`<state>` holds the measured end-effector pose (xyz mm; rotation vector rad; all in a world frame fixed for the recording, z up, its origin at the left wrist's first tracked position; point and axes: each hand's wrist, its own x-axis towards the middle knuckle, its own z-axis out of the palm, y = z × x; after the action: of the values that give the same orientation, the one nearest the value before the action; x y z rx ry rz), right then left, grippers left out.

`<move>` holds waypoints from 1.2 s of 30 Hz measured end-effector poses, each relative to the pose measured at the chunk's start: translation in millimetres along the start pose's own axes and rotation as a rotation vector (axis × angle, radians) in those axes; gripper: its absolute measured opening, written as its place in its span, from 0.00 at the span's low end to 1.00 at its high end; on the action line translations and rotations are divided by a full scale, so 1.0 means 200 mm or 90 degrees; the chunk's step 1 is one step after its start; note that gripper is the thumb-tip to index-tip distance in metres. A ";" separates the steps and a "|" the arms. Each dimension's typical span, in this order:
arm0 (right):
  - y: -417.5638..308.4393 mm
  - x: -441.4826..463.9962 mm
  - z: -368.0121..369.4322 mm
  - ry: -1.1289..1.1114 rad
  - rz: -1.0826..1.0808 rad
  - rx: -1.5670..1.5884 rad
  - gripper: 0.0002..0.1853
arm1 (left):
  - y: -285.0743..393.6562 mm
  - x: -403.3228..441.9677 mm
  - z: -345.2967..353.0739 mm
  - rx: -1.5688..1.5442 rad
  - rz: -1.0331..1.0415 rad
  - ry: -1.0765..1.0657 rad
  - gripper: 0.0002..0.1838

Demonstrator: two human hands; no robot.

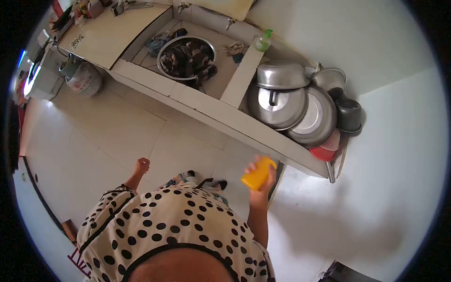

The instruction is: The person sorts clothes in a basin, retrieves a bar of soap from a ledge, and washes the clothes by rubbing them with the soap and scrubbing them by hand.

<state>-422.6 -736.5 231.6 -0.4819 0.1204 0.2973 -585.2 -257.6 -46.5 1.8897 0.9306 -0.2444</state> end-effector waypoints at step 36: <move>0.95 2.41 -0.15 0.294 0.419 -0.379 0.18 | 2.15 1.42 0.43 0.261 0.449 -0.106 0.08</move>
<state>-25.3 -469.1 33.6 -1.0981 0.6592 0.8757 -73.5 -287.4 53.0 2.4043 0.0622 -0.1641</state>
